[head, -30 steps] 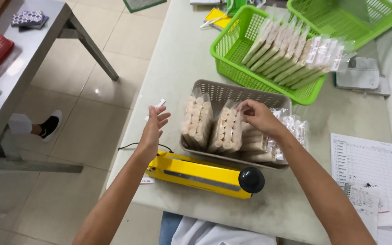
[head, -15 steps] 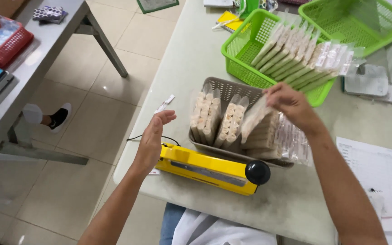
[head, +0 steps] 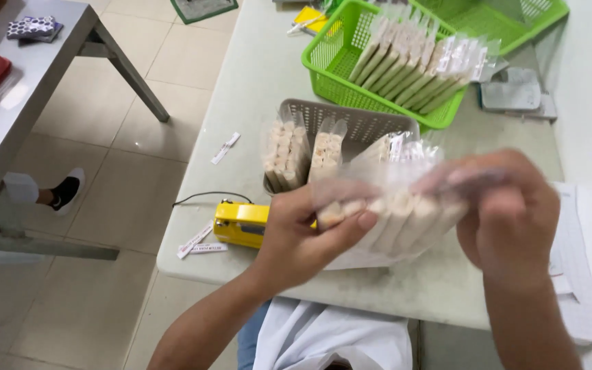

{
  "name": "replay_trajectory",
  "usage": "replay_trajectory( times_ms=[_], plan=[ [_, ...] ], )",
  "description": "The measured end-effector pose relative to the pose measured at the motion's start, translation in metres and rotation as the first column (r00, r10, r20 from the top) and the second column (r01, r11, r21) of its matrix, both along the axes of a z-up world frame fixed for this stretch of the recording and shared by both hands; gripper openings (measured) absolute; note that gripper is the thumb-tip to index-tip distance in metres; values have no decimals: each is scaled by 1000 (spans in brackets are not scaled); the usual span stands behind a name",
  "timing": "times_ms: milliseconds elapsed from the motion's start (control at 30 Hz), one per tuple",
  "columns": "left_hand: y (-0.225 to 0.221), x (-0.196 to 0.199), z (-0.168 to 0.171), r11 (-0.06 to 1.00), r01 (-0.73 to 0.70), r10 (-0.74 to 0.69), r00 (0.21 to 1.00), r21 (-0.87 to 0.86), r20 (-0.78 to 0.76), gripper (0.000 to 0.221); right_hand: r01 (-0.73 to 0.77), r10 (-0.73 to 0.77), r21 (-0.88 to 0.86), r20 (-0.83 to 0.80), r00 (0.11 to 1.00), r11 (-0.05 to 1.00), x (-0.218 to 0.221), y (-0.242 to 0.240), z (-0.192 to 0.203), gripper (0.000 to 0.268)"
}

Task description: Labeling and heat-sealing individual plastic bags of food sticks at a packaging workstation.

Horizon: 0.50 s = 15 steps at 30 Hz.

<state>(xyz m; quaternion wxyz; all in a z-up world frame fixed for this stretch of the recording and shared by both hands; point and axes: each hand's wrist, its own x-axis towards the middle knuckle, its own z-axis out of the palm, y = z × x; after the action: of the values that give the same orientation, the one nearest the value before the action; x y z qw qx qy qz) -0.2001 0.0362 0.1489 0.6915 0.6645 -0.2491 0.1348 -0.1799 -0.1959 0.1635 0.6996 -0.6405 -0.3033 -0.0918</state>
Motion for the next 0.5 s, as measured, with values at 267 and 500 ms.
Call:
replay_trajectory(
  times_ms=[267,500],
  plan=[
    [17,-56,-84,981,72,-122,950,179,286,10,71,-80,-386,-7,997,920,-95,5,-111,25],
    [35,-71,-213,927,-23,-61,976,374,210,13,214,-87,-511,261,961,833,-94,8,-220,18]
  ],
)
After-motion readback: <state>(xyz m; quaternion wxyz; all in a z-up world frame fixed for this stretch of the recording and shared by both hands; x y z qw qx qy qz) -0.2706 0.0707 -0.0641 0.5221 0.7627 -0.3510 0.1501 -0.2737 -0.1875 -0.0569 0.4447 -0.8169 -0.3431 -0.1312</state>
